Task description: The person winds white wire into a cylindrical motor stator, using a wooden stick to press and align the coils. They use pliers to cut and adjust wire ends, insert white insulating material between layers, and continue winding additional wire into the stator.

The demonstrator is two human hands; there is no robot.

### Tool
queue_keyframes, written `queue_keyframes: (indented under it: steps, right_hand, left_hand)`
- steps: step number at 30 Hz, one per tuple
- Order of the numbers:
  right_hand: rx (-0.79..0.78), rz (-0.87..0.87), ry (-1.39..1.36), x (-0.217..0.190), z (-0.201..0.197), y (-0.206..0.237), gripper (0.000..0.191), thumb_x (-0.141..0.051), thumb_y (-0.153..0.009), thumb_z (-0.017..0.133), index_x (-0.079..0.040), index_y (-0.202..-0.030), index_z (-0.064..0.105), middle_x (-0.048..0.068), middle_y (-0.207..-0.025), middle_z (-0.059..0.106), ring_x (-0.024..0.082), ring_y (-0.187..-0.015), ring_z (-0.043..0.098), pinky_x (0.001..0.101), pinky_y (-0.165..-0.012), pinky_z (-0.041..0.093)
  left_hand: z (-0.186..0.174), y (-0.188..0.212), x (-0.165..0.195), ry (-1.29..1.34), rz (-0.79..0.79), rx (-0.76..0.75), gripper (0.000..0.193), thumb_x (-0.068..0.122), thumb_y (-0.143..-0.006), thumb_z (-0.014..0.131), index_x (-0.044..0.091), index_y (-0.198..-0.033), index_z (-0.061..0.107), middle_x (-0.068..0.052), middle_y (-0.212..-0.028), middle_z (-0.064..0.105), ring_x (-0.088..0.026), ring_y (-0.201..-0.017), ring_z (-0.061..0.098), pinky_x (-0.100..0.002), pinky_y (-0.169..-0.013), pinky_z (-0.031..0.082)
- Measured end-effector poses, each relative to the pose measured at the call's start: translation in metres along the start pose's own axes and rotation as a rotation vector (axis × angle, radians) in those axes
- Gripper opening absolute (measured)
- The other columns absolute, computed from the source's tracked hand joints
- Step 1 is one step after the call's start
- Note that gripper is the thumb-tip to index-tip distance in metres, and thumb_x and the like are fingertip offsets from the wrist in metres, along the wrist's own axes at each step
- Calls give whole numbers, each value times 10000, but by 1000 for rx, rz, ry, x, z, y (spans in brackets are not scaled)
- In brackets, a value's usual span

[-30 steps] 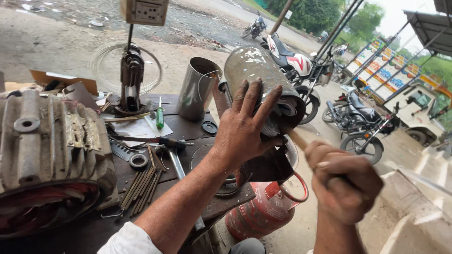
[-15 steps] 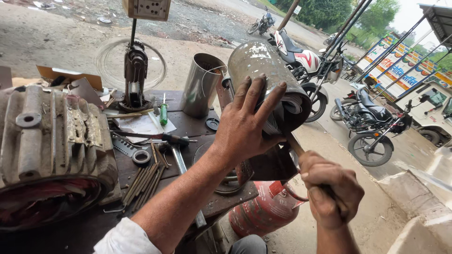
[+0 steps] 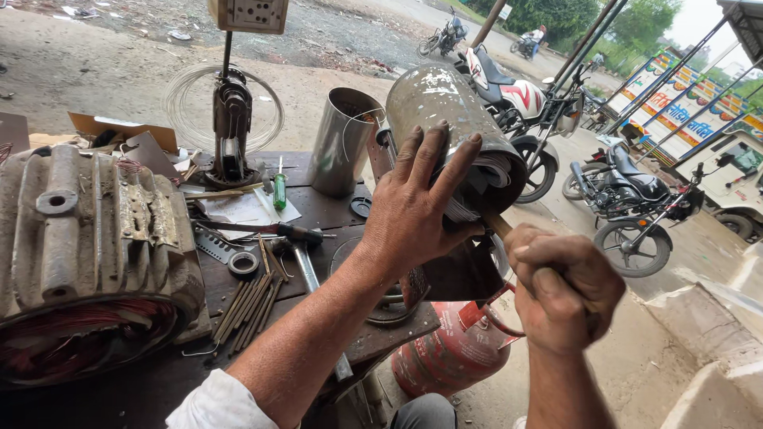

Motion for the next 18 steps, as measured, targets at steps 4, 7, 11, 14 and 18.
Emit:
queue_keyframes:
  steps: [4,7,11,14,18]
  right_hand:
    - [47,-1,-25,0,-11,6,210,-102,-950,567,74,-1057,605,13,-593,405,108,-554,359,321,-603,337]
    - [68,-26,-26,0,-12,11,211,-116,-972,578,76,-1057,603,18,-588,401,109,-543,356,334,-602,333]
    - [101,-38,-55,-1,-11,12,227,-149,-1005,605,73,-1051,612,16,-579,402,106,-533,356,324,-590,320]
    - [96,-27,-53,-2,-9,10,246,-172,-1023,613,72,-1056,611,18,-583,398,110,-530,354,323,-591,318]
    - [119,4,-70,1,-12,6,271,-193,-1017,616,74,-1065,604,5,-569,378,113,-521,333,333,-592,305]
  left_hand:
    - [7,1,-5,36,-11,8,1206,544,-602,935,231,-1587,315,-271,-1572,382,-558,-1424,409,-633,-1095,456]
    - [11,2,-7,34,-13,7,1201,545,-599,937,228,-1582,323,-275,-1573,375,-563,-1428,399,-641,-1084,453]
    - [11,2,-8,47,-19,0,1191,537,-610,936,231,-1586,325,-273,-1581,376,-558,-1437,391,-640,-1090,454]
    - [10,1,-9,46,-21,-4,1184,534,-616,932,229,-1588,328,-277,-1583,373,-562,-1439,390,-637,-1081,456]
    - [9,1,-10,45,-9,22,1169,550,-641,921,230,-1594,324,-274,-1585,371,-563,-1439,396,-638,-1110,452]
Point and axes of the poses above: each hand's wrist, its own y-axis away from the middle knuckle, its own z-axis out of the palm, x = y × z, the point moved 8 cm from there along -y, towards the middle knuckle
